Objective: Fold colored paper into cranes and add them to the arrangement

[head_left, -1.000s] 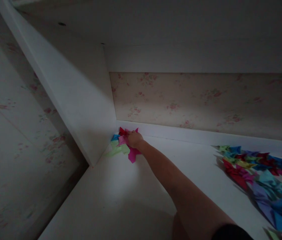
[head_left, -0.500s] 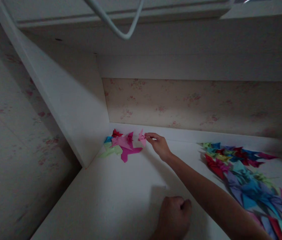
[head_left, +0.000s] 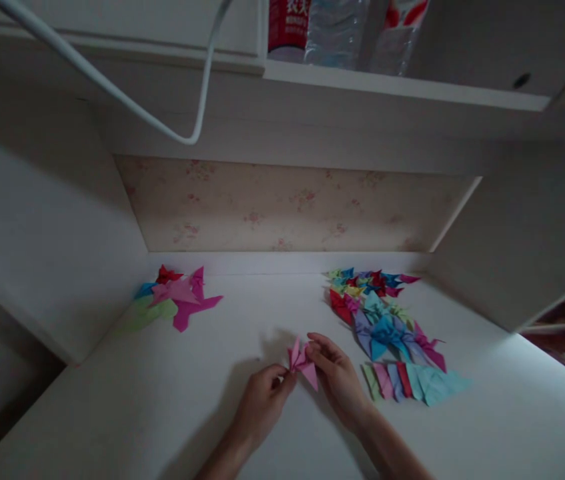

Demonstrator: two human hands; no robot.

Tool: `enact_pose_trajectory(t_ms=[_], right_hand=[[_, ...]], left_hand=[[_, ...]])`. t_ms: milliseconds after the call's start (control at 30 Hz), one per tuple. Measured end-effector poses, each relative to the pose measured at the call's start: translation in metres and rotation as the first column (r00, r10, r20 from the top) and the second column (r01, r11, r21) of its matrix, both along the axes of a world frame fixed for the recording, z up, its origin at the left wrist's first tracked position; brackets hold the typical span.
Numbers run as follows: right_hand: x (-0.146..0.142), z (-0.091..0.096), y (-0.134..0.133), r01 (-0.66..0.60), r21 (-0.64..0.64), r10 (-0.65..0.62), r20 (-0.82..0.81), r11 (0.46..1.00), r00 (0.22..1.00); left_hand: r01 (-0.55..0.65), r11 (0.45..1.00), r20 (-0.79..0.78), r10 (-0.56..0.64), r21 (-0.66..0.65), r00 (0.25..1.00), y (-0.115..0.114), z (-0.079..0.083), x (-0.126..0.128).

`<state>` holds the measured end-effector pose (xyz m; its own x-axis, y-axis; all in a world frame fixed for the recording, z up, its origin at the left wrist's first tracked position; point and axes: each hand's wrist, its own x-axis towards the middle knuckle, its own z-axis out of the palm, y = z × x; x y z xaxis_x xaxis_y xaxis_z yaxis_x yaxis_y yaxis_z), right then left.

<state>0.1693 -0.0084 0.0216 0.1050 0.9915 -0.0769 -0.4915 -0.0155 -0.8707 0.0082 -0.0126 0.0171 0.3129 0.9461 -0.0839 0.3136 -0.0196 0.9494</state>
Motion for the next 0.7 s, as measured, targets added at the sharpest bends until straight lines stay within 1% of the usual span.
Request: enact_pose_trajectory(t_ms=[100,167,233,333,400,467,533,567,633,700], right_hand=[[-0.001,-0.013,-0.002,-0.062,-0.005,0.062,-0.027,0.998,0.998],[-0.002,-0.020,0.001,-0.083,-0.001,0.083,-0.052,0.997,0.995],[-0.003,-0.022,0.003,-0.087,0.005,0.087,-0.046,0.996,0.995],[0.000,-0.017,0.004,-0.112,0.016,0.113,-0.023,0.994,0.993],[0.003,-0.011,0.003,-0.169,0.029,0.170,-0.042,0.985,0.984],[0.007,-0.007,0.004,-0.227,0.054,0.231,-0.087,0.972,0.969],[0.011,-0.006,0.006,-0.247,0.073,0.255,-0.143,0.966,0.956],[0.012,-0.007,0.007,-0.246,0.074,0.255,-0.167,0.966,0.952],[0.013,-0.009,0.008,-0.247,0.065,0.255,-0.190,0.967,0.948],[0.013,-0.010,0.009,-0.273,0.067,0.281,-0.180,0.960,0.943]], left_hand=[[0.079,0.997,-0.039,-0.078,0.009,0.996,-0.003,0.002,-0.001],[0.090,0.996,-0.032,-0.090,-0.011,0.995,-0.002,0.004,-0.002],[0.052,0.998,0.003,-0.052,-0.026,0.999,0.000,0.005,-0.003],[-0.035,0.998,0.095,0.040,-0.048,0.995,0.004,0.005,-0.004],[-0.073,0.991,0.172,0.092,-0.116,0.981,0.007,0.004,-0.005],[-0.089,0.971,0.250,0.145,-0.223,0.957,0.007,0.003,-0.006],[-0.064,0.942,0.335,0.181,-0.330,0.925,0.007,0.000,-0.007],[-0.032,0.928,0.383,0.184,-0.371,0.905,0.005,0.000,-0.007],[0.049,0.902,0.474,0.178,-0.428,0.862,0.002,-0.001,-0.008],[0.115,0.879,0.534,0.172,-0.462,0.828,-0.001,0.002,-0.007]])
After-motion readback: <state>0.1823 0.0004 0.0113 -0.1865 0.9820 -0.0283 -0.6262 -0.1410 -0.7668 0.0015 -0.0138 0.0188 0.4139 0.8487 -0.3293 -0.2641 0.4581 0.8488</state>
